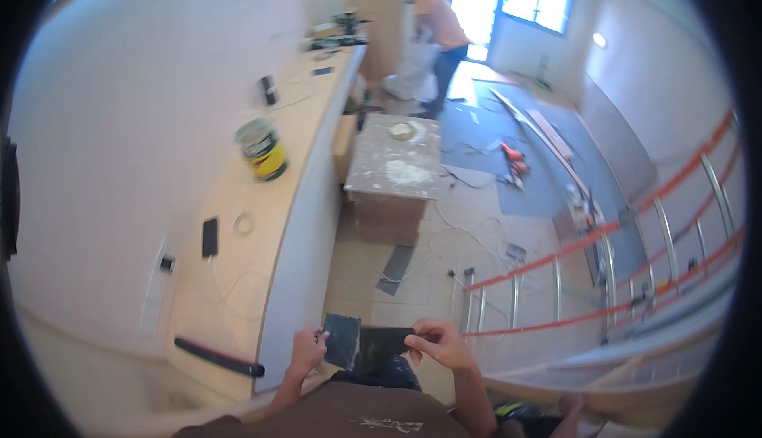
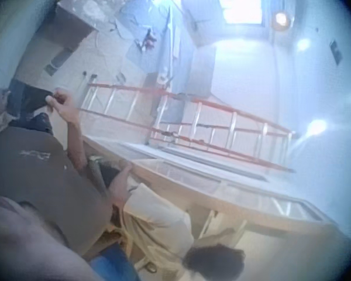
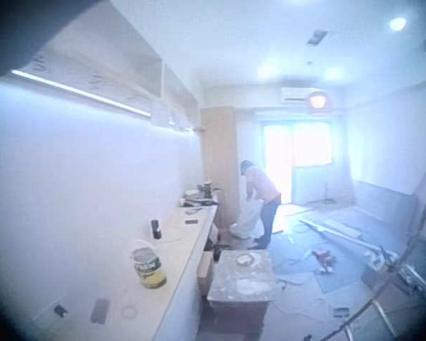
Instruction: The person scrapes joint compound onto a hawk, then uses a putty knife to apply and smooth the compound along a ceiling corner. The person repeatedly scoops compound and spreads it along the joint while other workers are visible in the background.
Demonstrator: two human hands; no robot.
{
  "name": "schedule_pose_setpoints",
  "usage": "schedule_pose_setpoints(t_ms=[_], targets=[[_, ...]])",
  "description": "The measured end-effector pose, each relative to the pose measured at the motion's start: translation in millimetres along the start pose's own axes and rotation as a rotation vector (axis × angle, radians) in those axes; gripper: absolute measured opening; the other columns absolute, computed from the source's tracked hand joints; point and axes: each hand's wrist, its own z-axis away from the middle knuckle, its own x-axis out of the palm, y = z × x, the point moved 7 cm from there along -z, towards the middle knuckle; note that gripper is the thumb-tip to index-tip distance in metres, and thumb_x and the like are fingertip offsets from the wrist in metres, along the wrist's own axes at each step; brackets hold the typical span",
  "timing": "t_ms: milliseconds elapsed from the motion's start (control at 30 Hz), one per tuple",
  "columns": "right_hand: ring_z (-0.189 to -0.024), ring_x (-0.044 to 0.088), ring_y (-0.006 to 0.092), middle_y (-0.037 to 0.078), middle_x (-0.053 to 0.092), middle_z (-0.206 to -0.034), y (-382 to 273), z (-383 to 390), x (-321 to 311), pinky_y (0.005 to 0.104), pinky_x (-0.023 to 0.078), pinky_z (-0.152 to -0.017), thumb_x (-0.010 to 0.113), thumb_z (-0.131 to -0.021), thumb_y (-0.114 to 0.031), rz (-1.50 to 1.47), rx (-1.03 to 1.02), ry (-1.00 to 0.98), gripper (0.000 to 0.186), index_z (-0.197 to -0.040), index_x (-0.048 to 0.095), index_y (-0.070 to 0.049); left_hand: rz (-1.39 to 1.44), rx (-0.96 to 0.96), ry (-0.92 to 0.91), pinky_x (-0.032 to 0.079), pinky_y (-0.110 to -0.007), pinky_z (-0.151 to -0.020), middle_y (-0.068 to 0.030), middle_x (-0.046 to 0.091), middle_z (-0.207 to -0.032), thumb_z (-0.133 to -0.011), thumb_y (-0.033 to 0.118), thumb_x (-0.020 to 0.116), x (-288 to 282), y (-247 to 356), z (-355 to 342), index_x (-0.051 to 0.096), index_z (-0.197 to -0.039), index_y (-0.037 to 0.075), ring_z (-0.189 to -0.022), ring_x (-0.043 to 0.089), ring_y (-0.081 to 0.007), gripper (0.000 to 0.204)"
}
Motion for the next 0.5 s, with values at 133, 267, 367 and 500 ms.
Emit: schedule_pose_setpoints(t_ms=[133,267,367,500], targets=[[-0.059,0.065,0.0118,0.004,0.067,-0.068,119.9,-39.6,-93.0,0.0258,0.048,-0.052,0.071,-0.095,-0.016,0.082,0.184,0.186,0.02,-0.081,0.065,-0.002,0.839,-0.03,-0.158,0.053,-0.028,-0.069,-0.009,0.073,-0.087,-0.096,0.012,0.067,-0.8,68.3,-49.6,0.069,-0.097,-0.005,-0.076,0.068,-0.015,0.017],[-0.063,0.069,0.0134,0.009,0.073,-0.075,232.2,-17.3,-186.7,0.0267,0.05,-0.053,0.071,-0.094,-0.02,0.232,0.486,0.403,0.023,-0.081,0.067,-0.001,1.378,0.079,-0.234,0.052,-0.026,-0.073,-0.0061,0.071,-0.091,-0.097,0.009,0.066,-21.5,130.9,-103.3,0.066,-0.103,-0.005,-0.077,0.066,-0.0112,0.015],[-0.065,0.07,0.0143,0.01,0.073,-0.075,214.1,-35.1,-210.1,0.0267,0.051,-0.054,0.071,-0.094,-0.02,0.19,0.49,0.435,0.023,-0.084,0.069,0.001,1.38,0.108,-0.254,0.052,-0.025,-0.075,-0.0063,0.071,-0.092,-0.098,0.009,0.066,-11.5,161.8,-132.6,0.065,-0.106,-0.006,-0.077,0.065,-0.011,0.017],[-0.062,0.069,0.0142,0.009,0.071,-0.075,95.7,-98.4,-205.3,0.0261,0.051,-0.054,0.073,-0.093,-0.018,0.346,0.223,0.29,0.022,-0.085,0.068,0.003,0.757,-0.023,-0.162,0.053,-0.03,-0.071,-0.011,0.073,-0.083,-0.094,0.016,0.071,64.7,140.4,-176.1,0.07,-0.098,-0.006,-0.076,0.068,-0.0158,0.023]])
